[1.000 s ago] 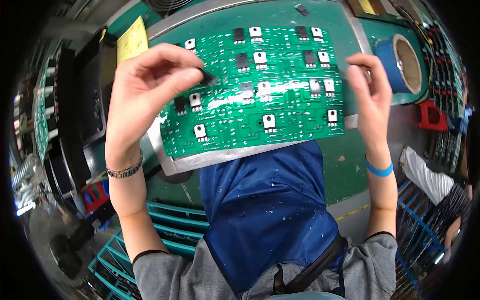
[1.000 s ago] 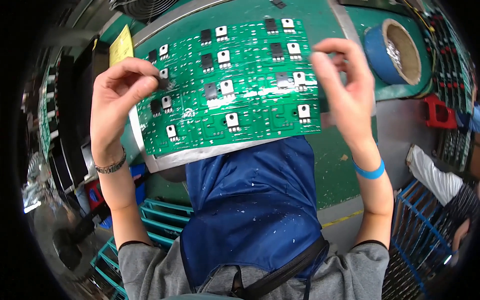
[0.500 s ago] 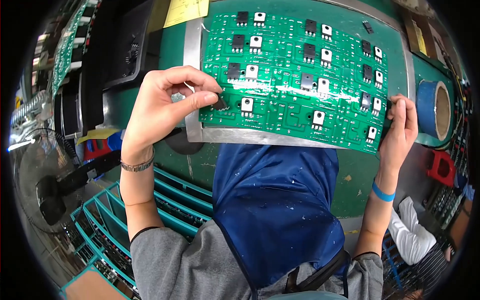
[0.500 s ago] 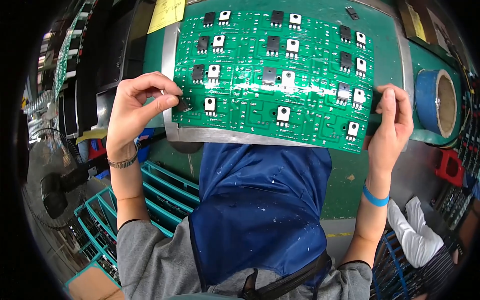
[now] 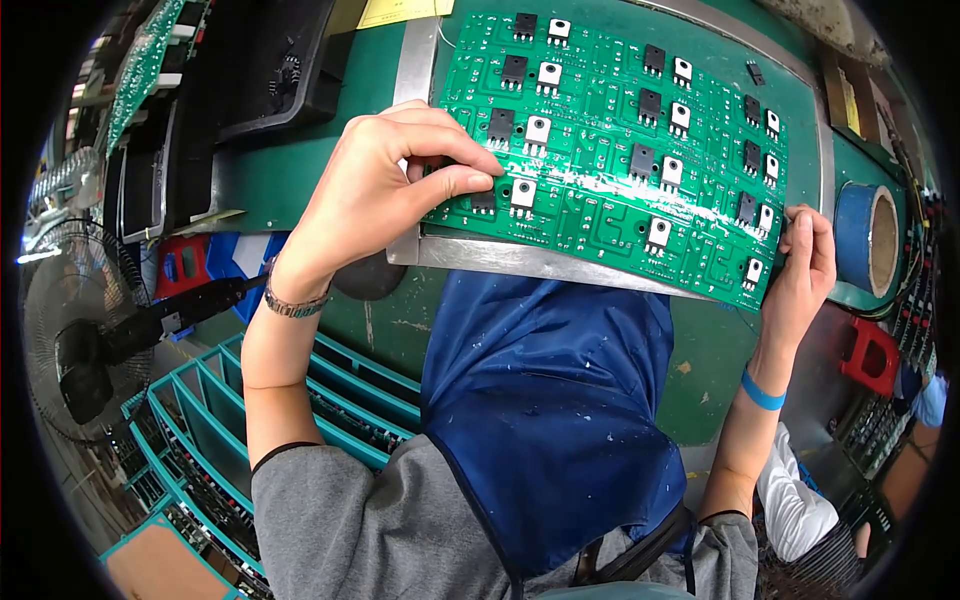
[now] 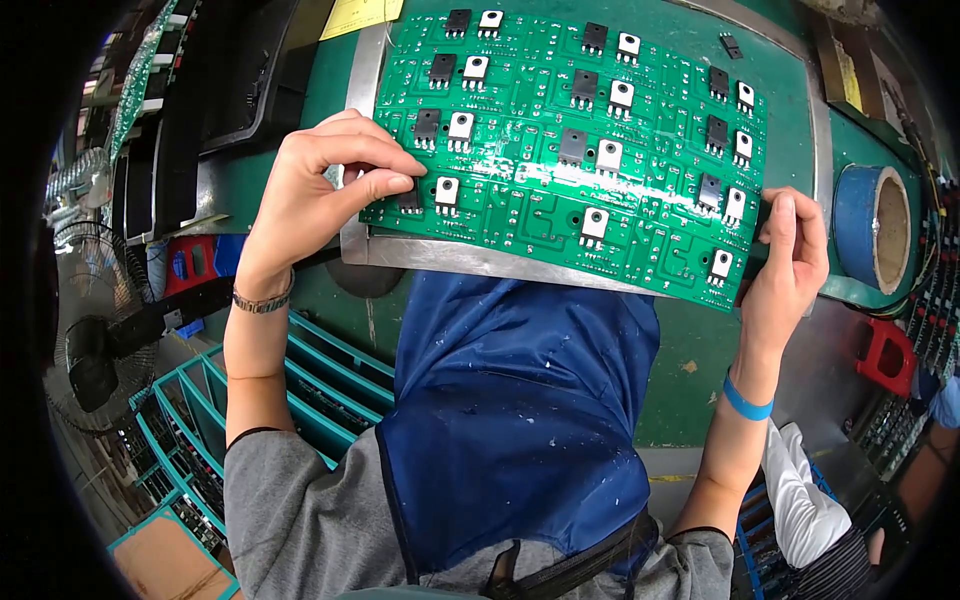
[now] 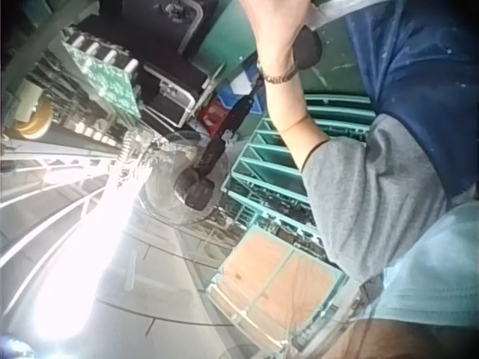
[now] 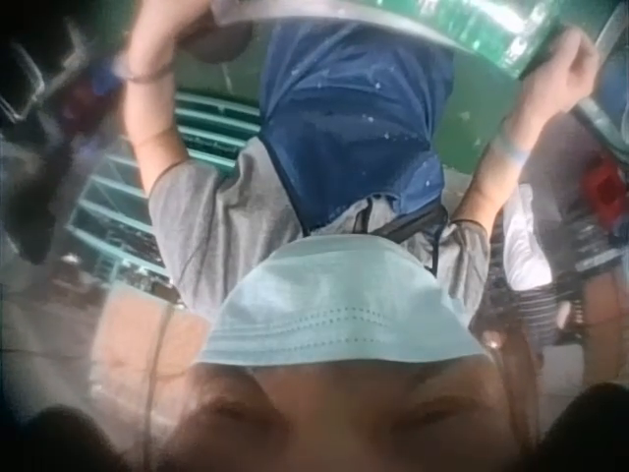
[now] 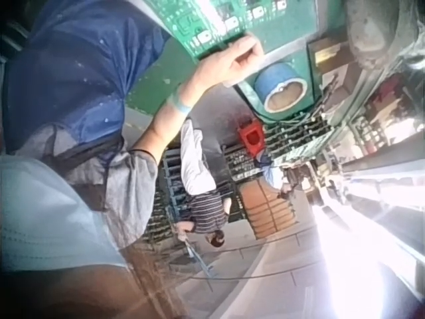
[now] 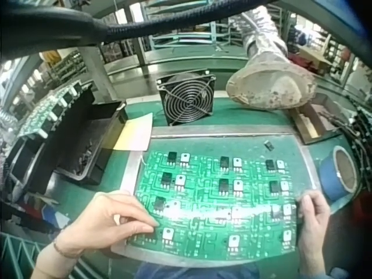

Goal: The person places integrated circuits and other electronic components by hand into slots on a green printed circuit board, taking them from a component bin on an assembly line.

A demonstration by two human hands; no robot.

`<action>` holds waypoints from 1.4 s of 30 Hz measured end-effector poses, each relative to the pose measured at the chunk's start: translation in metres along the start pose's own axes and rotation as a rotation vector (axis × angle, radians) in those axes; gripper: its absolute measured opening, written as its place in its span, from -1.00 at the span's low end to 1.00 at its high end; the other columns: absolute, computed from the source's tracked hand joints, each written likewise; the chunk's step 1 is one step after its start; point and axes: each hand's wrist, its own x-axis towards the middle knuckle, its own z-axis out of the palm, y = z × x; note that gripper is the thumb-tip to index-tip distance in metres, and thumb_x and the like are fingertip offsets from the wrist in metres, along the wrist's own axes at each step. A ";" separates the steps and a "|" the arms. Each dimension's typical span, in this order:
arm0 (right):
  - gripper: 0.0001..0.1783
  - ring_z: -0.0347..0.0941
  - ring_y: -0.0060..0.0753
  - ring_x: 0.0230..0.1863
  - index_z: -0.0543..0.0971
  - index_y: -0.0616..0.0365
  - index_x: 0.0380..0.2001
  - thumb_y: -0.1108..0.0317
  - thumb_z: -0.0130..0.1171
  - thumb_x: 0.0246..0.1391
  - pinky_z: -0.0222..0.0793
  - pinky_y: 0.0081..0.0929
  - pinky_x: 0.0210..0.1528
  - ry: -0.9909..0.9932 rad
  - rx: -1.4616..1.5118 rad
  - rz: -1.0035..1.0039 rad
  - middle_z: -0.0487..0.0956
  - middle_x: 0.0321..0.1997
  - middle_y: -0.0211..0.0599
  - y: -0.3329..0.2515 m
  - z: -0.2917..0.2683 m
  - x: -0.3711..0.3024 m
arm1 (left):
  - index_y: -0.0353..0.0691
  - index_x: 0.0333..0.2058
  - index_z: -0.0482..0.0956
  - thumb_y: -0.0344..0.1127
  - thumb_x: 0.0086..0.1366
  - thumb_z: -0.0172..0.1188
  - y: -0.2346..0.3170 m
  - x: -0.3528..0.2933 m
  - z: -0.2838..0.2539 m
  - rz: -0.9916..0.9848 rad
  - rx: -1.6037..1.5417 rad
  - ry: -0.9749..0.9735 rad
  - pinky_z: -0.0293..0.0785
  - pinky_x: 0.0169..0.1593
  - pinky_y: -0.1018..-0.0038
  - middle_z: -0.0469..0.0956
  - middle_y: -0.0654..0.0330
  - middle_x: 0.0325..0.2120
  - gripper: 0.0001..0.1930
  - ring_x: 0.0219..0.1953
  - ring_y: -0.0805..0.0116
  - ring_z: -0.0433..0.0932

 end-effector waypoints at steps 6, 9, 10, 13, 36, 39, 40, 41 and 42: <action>-0.81 0.17 -0.75 -0.39 0.56 0.20 -0.27 0.31 0.08 0.27 0.12 -0.73 -0.31 -0.001 -0.001 -0.005 0.50 -0.31 -0.55 0.001 0.002 0.002 | -0.24 -0.37 0.71 -0.51 0.05 0.35 -0.003 0.004 -0.001 0.107 0.015 0.011 0.38 -0.40 0.59 0.61 0.25 -0.47 -0.87 -0.40 0.50 0.46; -0.82 0.18 -0.75 -0.39 0.56 0.20 -0.27 0.31 0.08 0.27 0.12 -0.73 -0.31 -0.003 -0.004 -0.003 0.51 -0.30 -0.54 0.001 0.003 0.002 | -0.25 -0.37 0.70 -0.52 0.05 0.35 -0.005 0.004 -0.003 0.119 0.022 0.026 0.39 -0.40 0.59 0.61 0.24 -0.47 -0.87 -0.41 0.49 0.46; -0.82 0.18 -0.75 -0.39 0.56 0.20 -0.27 0.31 0.07 0.27 0.12 -0.73 -0.31 0.000 -0.009 -0.002 0.52 -0.29 -0.54 0.001 0.003 0.002 | -0.25 -0.37 0.70 -0.52 0.04 0.35 -0.005 0.005 -0.003 0.123 0.030 0.039 0.39 -0.40 0.58 0.61 0.24 -0.47 -0.87 -0.41 0.49 0.46; -0.82 0.18 -0.75 -0.39 0.56 0.20 -0.27 0.31 0.08 0.27 0.13 -0.73 -0.31 -0.004 -0.007 -0.002 0.52 -0.29 -0.53 0.001 0.003 0.003 | -0.25 -0.37 0.70 -0.52 0.04 0.35 -0.006 0.005 -0.006 0.149 0.046 0.024 0.39 -0.40 0.59 0.61 0.24 -0.47 -0.87 -0.41 0.48 0.47; -0.82 0.19 -0.73 -0.40 0.56 0.24 -0.26 0.33 0.08 0.26 0.14 -0.72 -0.32 0.017 0.041 -0.006 0.52 -0.30 -0.51 0.001 0.009 0.007 | -0.24 -0.41 0.70 -0.51 0.02 0.35 -0.009 0.009 -0.008 0.216 0.086 0.069 0.45 -0.33 0.52 0.63 0.22 -0.48 -0.89 -0.39 0.39 0.53; -0.82 0.19 -0.73 -0.40 0.56 0.24 -0.26 0.33 0.09 0.26 0.13 -0.72 -0.32 0.015 0.039 -0.006 0.52 -0.31 -0.51 0.000 0.010 0.007 | -0.22 -0.41 0.70 -0.49 0.00 0.37 -0.011 0.011 -0.011 0.284 0.137 0.087 0.47 -0.33 0.49 0.62 0.22 -0.50 -0.88 -0.38 0.37 0.55; -0.82 0.19 -0.73 -0.40 0.56 0.24 -0.26 0.33 0.09 0.26 0.13 -0.72 -0.32 0.017 0.037 -0.005 0.52 -0.31 -0.51 0.000 0.009 0.007 | -0.22 -0.42 0.70 -0.50 -0.01 0.37 -0.011 0.011 -0.012 0.306 0.160 0.083 0.48 -0.32 0.49 0.63 0.22 -0.50 -0.88 -0.38 0.36 0.56; -0.82 0.19 -0.73 -0.40 0.56 0.24 -0.26 0.33 0.09 0.26 0.13 -0.72 -0.32 0.016 0.036 -0.004 0.52 -0.31 -0.51 0.000 0.009 0.007 | -0.22 -0.42 0.70 -0.50 -0.01 0.37 -0.011 0.010 -0.011 0.306 0.158 0.083 0.48 -0.32 0.49 0.63 0.22 -0.50 -0.88 -0.38 0.36 0.56; -0.81 0.19 -0.73 -0.40 0.56 0.24 -0.26 0.33 0.08 0.26 0.13 -0.72 -0.32 0.014 0.033 -0.005 0.51 -0.31 -0.51 0.000 0.010 0.007 | -0.24 -0.42 0.71 -0.53 -0.03 0.36 -0.011 0.008 -0.010 0.286 0.141 0.092 0.46 -0.30 0.50 0.62 0.22 -0.50 -0.86 -0.38 0.38 0.54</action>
